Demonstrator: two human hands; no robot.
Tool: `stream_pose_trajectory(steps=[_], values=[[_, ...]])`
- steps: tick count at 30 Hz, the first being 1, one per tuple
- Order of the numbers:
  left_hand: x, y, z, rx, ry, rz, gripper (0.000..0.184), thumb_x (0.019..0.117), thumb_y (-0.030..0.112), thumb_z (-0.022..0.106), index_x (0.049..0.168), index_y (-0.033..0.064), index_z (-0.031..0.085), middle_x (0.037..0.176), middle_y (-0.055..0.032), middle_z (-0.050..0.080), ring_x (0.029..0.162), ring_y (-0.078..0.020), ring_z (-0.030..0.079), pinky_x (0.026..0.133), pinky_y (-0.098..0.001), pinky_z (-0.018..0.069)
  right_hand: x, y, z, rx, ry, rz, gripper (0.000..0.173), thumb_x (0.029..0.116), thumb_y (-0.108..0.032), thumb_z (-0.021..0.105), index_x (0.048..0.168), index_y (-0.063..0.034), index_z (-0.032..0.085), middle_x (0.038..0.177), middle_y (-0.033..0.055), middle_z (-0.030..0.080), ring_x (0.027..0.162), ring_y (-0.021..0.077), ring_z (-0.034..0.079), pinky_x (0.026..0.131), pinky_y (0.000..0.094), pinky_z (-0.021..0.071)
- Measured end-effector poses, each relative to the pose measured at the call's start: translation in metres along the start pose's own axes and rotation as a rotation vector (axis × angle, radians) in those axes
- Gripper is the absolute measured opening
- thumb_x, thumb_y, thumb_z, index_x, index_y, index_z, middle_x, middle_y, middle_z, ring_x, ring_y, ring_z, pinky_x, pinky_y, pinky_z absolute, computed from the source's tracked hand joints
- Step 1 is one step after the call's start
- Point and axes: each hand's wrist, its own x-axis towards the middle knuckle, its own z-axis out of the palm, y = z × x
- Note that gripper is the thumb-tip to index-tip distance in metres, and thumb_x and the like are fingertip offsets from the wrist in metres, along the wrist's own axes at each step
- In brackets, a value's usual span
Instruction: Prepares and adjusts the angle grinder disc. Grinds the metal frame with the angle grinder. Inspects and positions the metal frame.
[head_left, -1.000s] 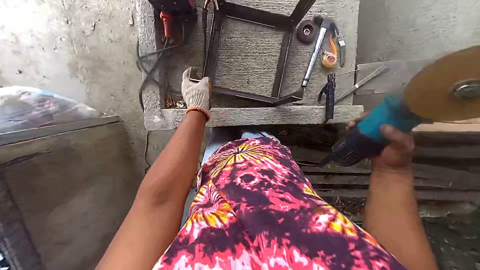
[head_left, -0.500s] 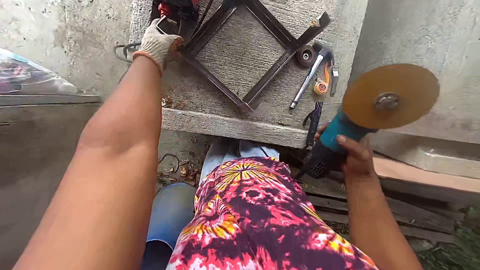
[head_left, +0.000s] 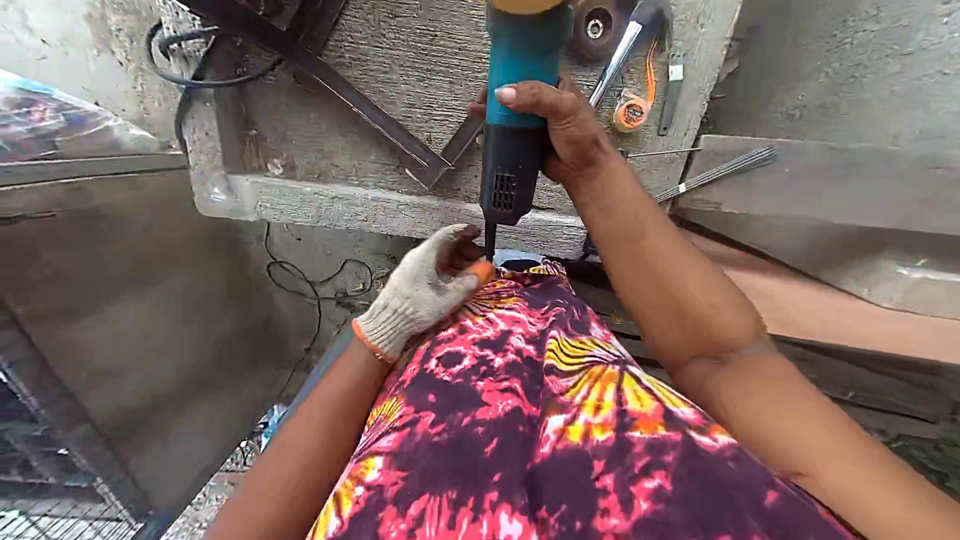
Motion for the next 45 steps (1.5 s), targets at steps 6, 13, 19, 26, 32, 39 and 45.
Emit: stream_pose_trajectory(steps=[6,13,19,26,32,39,45], values=[[0.051,0.03,0.049,0.184,0.203,-0.078,0.05,0.0856,0.048,0.074,0.123,0.0149,0.065,0.099,-0.0044,0.071,0.09,-0.0192,0.07,0.078,-0.0495,0.0592,-0.003,0.001,0.003,-0.013,0.02,-0.011,0.062,0.0799,-0.016,0.075,0.132,-0.0032,0.042,0.093,0.0185,0.069,0.078,0.0278,0.073,0.071,0.0436,0.064],[0.063,0.028,0.068,-0.072,0.033,0.031,0.044,0.094,0.034,0.067,0.128,0.0078,0.061,0.105,-0.0071,0.072,0.1,-0.0158,0.07,0.092,-0.0424,0.0574,-0.027,-0.007,-0.015,-0.14,0.178,0.021,0.053,0.0814,-0.03,0.074,0.123,-0.0074,0.051,0.094,0.0143,0.071,0.079,0.0262,0.073,0.069,0.0438,0.0635],[0.064,0.014,0.056,-0.188,-0.155,0.094,0.061,0.095,0.036,0.067,0.145,0.0069,0.048,0.117,-0.0107,0.071,0.107,-0.0186,0.069,0.097,-0.044,0.0554,-0.03,-0.001,-0.017,-0.141,0.207,0.036,0.051,0.0802,-0.035,0.078,0.12,-0.0119,0.056,0.099,0.0123,0.072,0.081,0.0249,0.073,0.07,0.043,0.0633],[0.067,0.01,0.06,-0.299,-0.139,0.019,0.04,0.0949,0.026,0.066,0.13,0.0071,0.061,0.106,-0.009,0.072,0.097,-0.0176,0.07,0.089,-0.041,0.0574,-0.027,0.011,-0.017,-0.223,0.304,0.043,0.055,0.0747,-0.032,0.081,0.117,-0.006,0.057,0.095,0.016,0.073,0.079,0.0276,0.074,0.072,0.0462,0.0637],[0.086,0.0,0.046,-0.097,-0.377,0.137,0.049,0.0954,0.046,0.066,0.127,0.0097,0.064,0.109,-0.0104,0.072,0.102,-0.0243,0.07,0.091,-0.0515,0.0558,-0.017,0.003,-0.013,-0.567,0.394,0.105,0.061,0.0722,-0.019,0.077,0.124,-0.0036,0.05,0.089,0.0155,0.072,0.074,0.0278,0.074,0.068,0.045,0.0649],[0.091,-0.107,-0.067,0.146,0.361,-0.127,0.033,0.0993,0.031,0.062,0.125,0.0109,0.068,0.113,-0.013,0.072,0.104,-0.0298,0.07,0.091,-0.0575,0.056,-0.018,0.012,-0.034,-1.145,0.404,0.308,0.09,0.063,-0.022,0.087,0.141,-0.006,0.045,0.112,0.0082,0.068,0.095,0.0157,0.072,0.081,0.0369,0.0632],[0.151,-0.141,-0.139,0.531,0.758,0.085,0.048,0.0979,0.048,0.056,0.133,0.0164,0.066,0.151,-0.0141,0.053,0.148,-0.036,0.04,0.121,-0.0533,0.0316,-0.009,0.038,-0.042,-1.251,0.351,0.477,0.085,0.0642,-0.021,0.087,0.138,-0.0048,0.049,0.112,0.0104,0.069,0.097,0.018,0.071,0.084,0.0394,0.0612]])
